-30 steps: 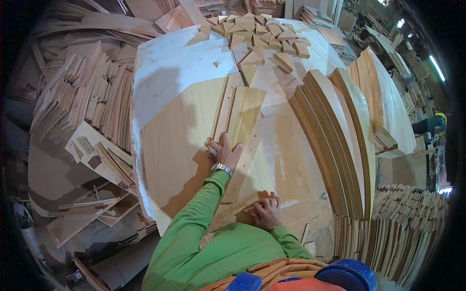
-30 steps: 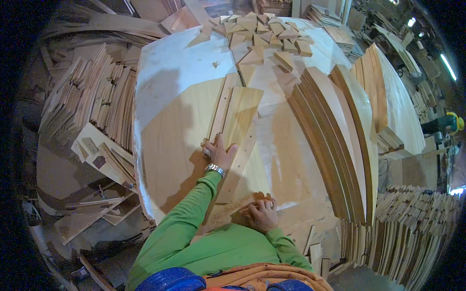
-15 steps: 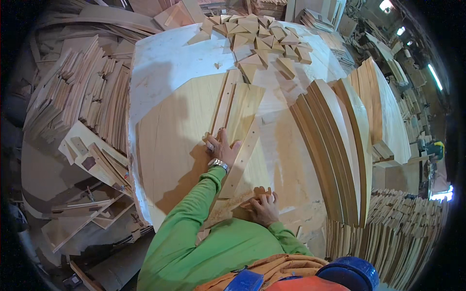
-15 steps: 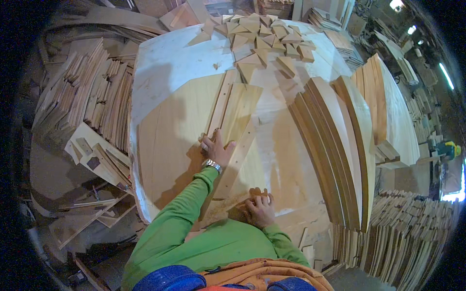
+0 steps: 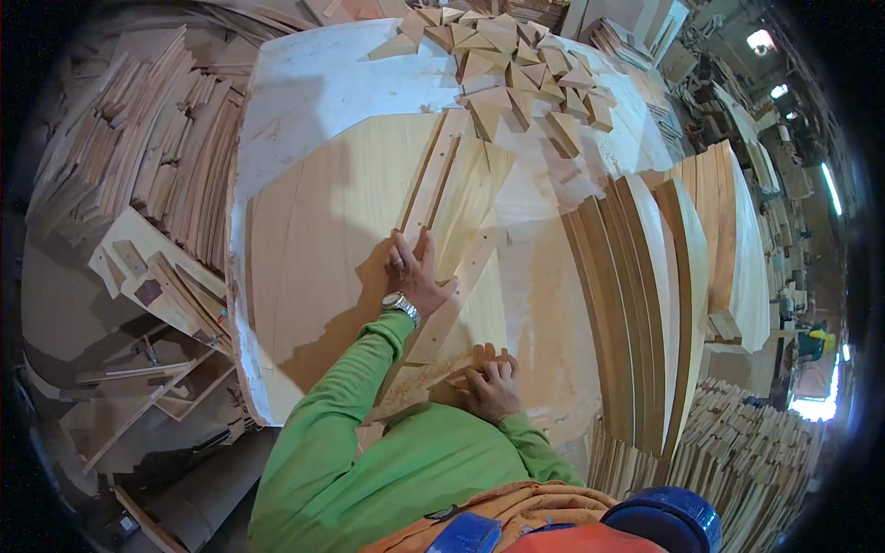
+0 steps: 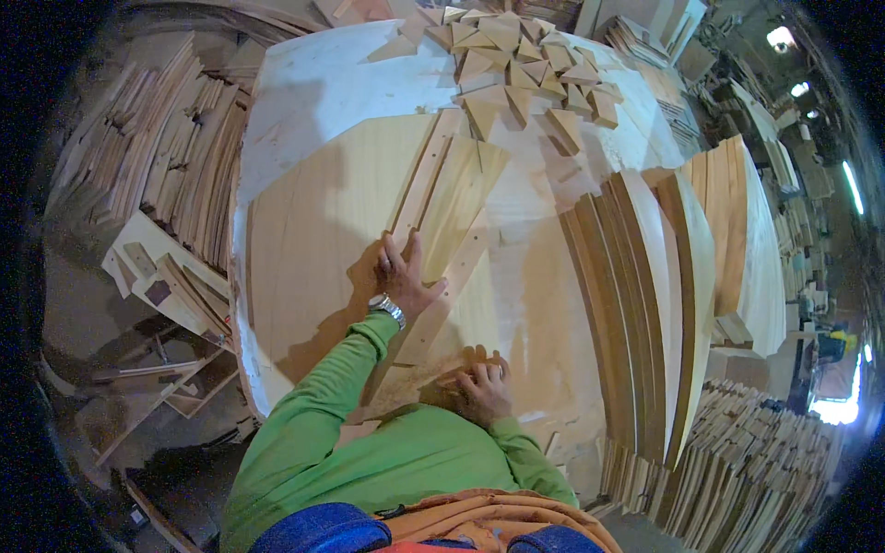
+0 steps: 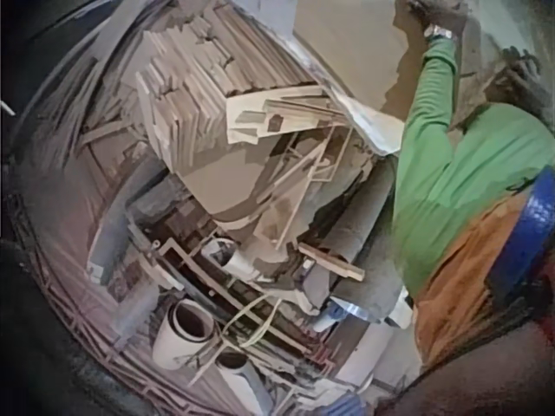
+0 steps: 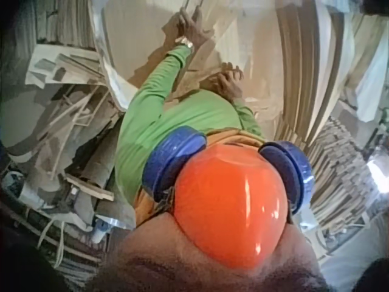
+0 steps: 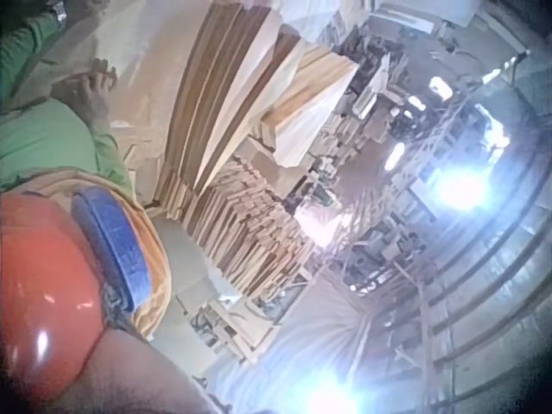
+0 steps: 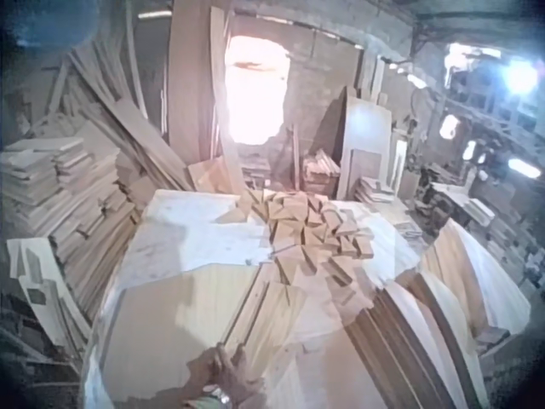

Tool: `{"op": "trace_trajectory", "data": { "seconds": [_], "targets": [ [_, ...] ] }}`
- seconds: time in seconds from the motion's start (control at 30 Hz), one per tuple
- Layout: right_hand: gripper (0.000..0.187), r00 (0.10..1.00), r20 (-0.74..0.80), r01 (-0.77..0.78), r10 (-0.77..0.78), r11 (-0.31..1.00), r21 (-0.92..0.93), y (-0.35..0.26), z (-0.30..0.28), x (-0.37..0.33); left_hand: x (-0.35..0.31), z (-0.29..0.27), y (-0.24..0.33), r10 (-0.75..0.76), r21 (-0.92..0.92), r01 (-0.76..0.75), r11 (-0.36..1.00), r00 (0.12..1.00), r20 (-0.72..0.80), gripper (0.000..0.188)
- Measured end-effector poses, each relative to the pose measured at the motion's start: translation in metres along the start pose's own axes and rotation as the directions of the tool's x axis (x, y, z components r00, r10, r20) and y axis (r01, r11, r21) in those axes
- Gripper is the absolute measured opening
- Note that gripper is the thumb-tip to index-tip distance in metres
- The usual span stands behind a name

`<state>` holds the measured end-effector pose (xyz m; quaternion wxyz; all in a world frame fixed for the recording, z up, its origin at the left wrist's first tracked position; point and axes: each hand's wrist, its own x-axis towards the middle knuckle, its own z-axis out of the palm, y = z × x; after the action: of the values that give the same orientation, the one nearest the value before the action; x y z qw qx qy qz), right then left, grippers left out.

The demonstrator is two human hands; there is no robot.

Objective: Sorting and stacking wooden boards and furniture components on a workbench in a workshop.

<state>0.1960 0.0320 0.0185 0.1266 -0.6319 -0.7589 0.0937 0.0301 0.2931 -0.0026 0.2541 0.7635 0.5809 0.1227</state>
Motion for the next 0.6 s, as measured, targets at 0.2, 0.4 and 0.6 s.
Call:
{"op": "trace_trajectory", "data": {
  "seconds": [0.2, 0.4, 0.6],
  "targets": [
    [0.036, 0.999, -0.037, 0.029, -0.028, 1.000, 0.013, 0.007, -0.002, 0.025, 0.021, -0.006, 0.003, -0.022, 0.000, 0.022, 1.000, 0.999, 0.049, 0.124],
    [0.036, 1.000, 0.001, 0.022, -0.022, 0.999, -0.024, 0.021, 0.000, 0.069, 0.070, -0.028, 0.006, -0.064, 0.106, 0.050, 0.993, 0.990, 0.129, 0.126],
    [0.038, 1.000, -0.008, 0.015, -0.015, 0.999, -0.034, 0.035, 0.005, 0.123, 0.126, -0.034, -0.007, 0.006, 0.102, -0.009, 0.995, 0.999, 0.032, 0.127]
  ]
}}
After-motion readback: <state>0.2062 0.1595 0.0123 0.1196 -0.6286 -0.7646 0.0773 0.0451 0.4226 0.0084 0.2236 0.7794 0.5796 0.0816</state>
